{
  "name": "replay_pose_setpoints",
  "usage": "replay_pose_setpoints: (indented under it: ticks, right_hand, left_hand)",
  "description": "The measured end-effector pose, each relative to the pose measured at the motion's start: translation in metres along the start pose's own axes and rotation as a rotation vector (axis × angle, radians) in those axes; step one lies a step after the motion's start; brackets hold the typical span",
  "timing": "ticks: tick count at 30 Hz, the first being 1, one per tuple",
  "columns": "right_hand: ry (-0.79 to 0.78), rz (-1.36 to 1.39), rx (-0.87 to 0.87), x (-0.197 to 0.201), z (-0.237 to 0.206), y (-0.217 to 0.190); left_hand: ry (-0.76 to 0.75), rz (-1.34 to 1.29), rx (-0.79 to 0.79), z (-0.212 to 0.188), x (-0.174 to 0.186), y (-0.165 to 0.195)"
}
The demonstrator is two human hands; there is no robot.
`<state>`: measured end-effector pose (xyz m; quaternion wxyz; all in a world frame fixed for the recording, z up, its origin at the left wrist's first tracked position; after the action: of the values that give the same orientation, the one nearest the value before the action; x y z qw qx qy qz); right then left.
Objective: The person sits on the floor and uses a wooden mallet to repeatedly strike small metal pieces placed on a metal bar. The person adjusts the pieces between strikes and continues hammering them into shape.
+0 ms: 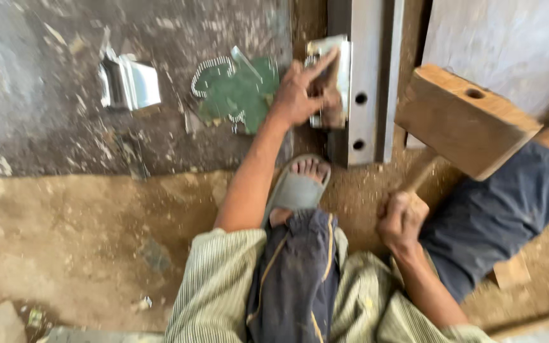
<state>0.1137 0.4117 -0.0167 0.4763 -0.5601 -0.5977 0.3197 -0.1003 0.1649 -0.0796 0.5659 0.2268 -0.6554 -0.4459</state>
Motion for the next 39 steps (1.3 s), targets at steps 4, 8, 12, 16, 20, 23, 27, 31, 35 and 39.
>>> replay_pose_setpoints:
  ticks: [4, 8, 12, 16, 20, 23, 27, 31, 35, 39]
  right_hand:
    - [-0.017, -0.057, -0.238, 0.011, 0.007, 0.042]
    - [-0.111, 0.962, -0.203, 0.019, 0.025, 0.059]
    - [-0.06, 0.208, -0.211, 0.011, 0.036, 0.036]
    - [0.116, 0.207, -0.114, 0.004, 0.031, -0.008]
    - [0.085, 0.213, -0.158, 0.002, 0.029, -0.024]
    - [-0.007, 0.066, -0.144, -0.004, 0.046, -0.02]
    - [-0.027, 0.174, 0.025, -0.006, 0.062, -0.02]
    - [-0.027, 0.125, 0.045, -0.009, 0.072, -0.023]
    - [0.101, 0.197, 0.111, -0.002, 0.081, -0.031]
    - [-0.154, 0.128, -0.268, 0.008, 0.081, -0.024]
  left_hand:
    - [-0.059, 0.042, 0.146, 0.001, -0.001, -0.007]
    - [-0.065, 0.007, 0.039, 0.0, -0.003, -0.007]
    - [-0.056, 0.003, 0.096, 0.003, -0.006, -0.011]
    - [-0.062, 0.072, 0.057, 0.004, -0.008, -0.012]
    - [-0.029, 0.074, -0.017, 0.002, -0.008, -0.011]
    - [-0.058, -0.01, 0.109, 0.003, -0.006, -0.014]
    - [-0.102, 0.049, 0.097, 0.001, -0.004, -0.014]
    - [-0.032, 0.023, -0.036, 0.001, -0.003, -0.014]
    - [-0.075, 0.021, 0.026, 0.002, -0.004, -0.015]
    - [-0.036, 0.092, 0.003, 0.007, -0.002, -0.011]
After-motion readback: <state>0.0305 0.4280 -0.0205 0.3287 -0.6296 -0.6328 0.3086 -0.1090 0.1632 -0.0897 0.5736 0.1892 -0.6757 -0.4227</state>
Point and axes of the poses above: each hand's wrist, its own z-axis towards the middle knuckle, its own x-axis out of the back of the hand, y = z × x, the point moved 3 cm from there along z, towards the middle knuckle, and after that the axes turned 6 degrees about -x, right-handed, at the moved point
